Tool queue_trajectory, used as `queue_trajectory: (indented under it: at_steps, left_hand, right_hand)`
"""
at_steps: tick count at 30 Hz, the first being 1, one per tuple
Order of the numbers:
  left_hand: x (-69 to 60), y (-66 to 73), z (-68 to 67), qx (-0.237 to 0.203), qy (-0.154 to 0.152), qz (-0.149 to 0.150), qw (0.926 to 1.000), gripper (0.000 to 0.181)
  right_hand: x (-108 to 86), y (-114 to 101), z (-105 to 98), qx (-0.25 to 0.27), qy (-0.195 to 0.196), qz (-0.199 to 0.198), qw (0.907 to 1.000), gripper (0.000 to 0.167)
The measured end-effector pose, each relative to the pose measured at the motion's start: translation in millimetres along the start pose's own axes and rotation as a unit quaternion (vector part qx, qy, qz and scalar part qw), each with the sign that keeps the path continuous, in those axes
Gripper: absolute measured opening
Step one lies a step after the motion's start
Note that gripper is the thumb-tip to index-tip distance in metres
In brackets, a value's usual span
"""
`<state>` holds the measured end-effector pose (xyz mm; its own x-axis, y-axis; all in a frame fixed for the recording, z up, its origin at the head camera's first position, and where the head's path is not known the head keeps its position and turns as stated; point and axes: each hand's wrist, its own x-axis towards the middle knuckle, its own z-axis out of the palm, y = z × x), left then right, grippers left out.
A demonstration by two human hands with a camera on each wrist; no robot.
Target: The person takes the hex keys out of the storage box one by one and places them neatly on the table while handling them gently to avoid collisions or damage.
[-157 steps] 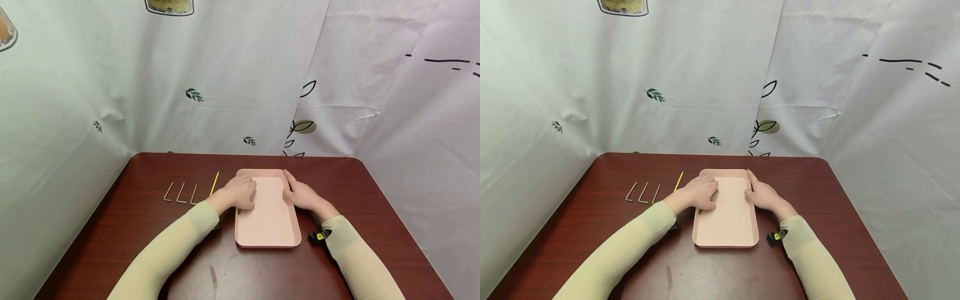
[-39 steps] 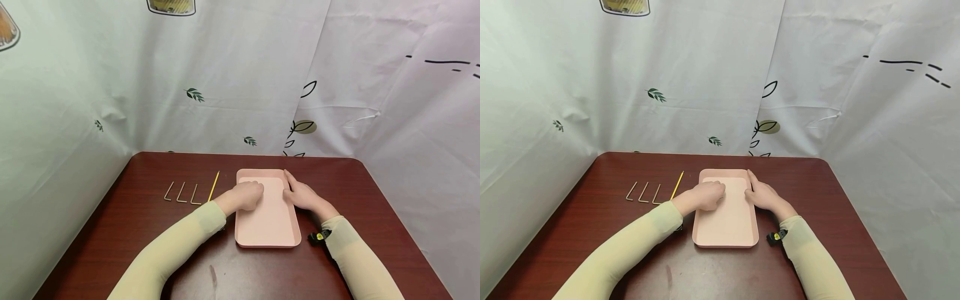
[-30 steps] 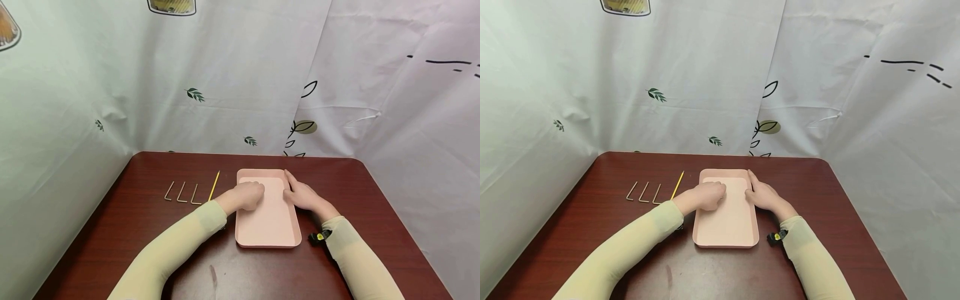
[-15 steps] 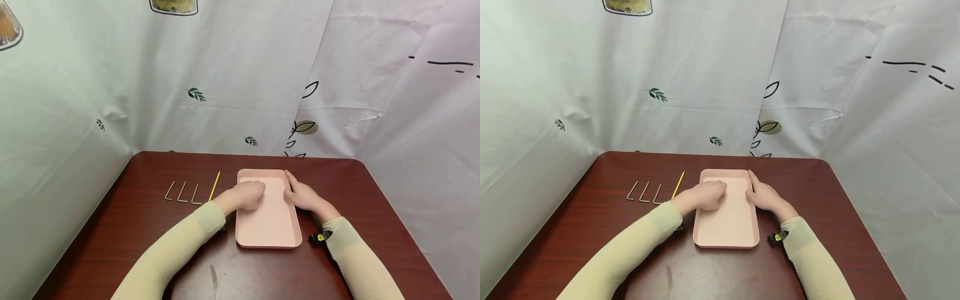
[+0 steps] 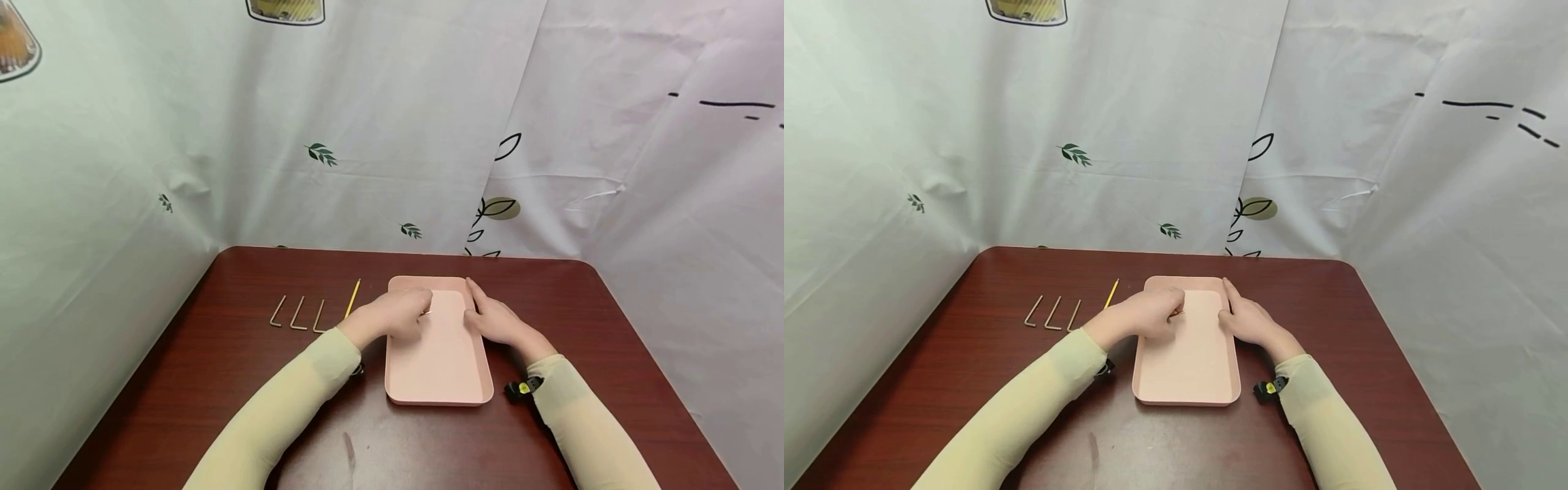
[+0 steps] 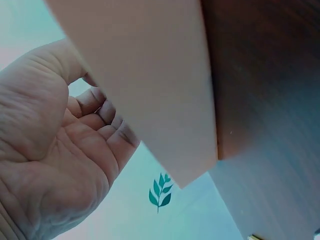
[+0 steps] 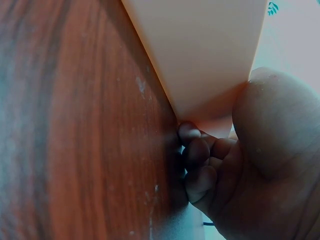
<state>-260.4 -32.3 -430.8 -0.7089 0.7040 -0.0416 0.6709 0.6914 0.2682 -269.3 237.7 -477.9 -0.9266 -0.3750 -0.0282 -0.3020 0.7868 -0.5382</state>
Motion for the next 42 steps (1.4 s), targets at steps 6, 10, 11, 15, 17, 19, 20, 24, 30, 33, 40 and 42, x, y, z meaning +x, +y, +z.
queue_trajectory:
  at_steps: [6,10,11,15,17,19,20,24,30,33,40,42]
  left_hand:
    - [-7.4,-5.2,-9.0,-0.023,0.028,0.000,0.9993,0.021]
    - [-11.4,-7.8,-13.6,-0.021,0.046,0.003,0.9987,0.025]
    - [-12.2,-8.3,-14.5,-0.019,0.049,0.003,0.9986,0.024]
    - [-16.1,-9.8,-17.6,-0.022,0.053,-0.013,0.9983,0.023]
    - [-18.4,-10.4,-18.7,-0.026,0.052,-0.023,0.9981,0.022]
    - [-21.0,-11.0,-19.4,-0.027,0.055,-0.031,0.9976,0.022]
    - [-22.5,-11.1,-19.9,-0.030,0.057,-0.034,0.9974,0.022]
    - [-29.6,-12.5,-21.0,-0.042,0.058,-0.044,0.9965,0.021]
    - [-41.6,-17.9,-21.6,-0.039,0.076,-0.056,0.9948,0.015]
    - [-47.8,-21.0,-23.1,-0.034,0.087,-0.065,0.9935,0.016]
    - [-61.2,-28.8,-28.2,-0.014,0.104,-0.074,0.9918,0.020]
    - [-65.1,-30.9,-30.1,-0.016,0.106,-0.081,0.9909,0.022]
  right_hand:
    - [1.1,1.1,-0.5,-0.003,0.003,-0.006,1.0000,0.082]
    - [0.6,1.2,-0.8,-0.001,0.002,-0.009,1.0000,0.082]
    - [0.7,1.4,-0.8,-0.001,0.002,-0.009,1.0000,0.082]
    - [1.2,2.0,0.4,0.001,0.002,-0.010,0.9999,0.082]
    - [1.7,2.4,0.7,0.002,0.002,-0.009,1.0000,0.083]
    - [2.0,2.2,1.1,0.003,0.001,-0.006,1.0000,0.084]
    - [2.0,2.1,0.9,0.004,0.001,-0.005,1.0000,0.084]
    - [1.4,2.5,0.8,0.004,0.000,-0.002,1.0000,0.084]
    - [-0.1,2.4,0.8,0.002,-0.002,-0.001,1.0000,0.083]
    - [-0.7,2.1,0.5,0.003,-0.003,0.002,1.0000,0.083]
    - [-0.4,1.4,-0.6,0.006,-0.006,0.006,0.9999,0.083]
    - [-0.1,0.9,-0.9,0.005,-0.008,0.005,0.9999,0.083]
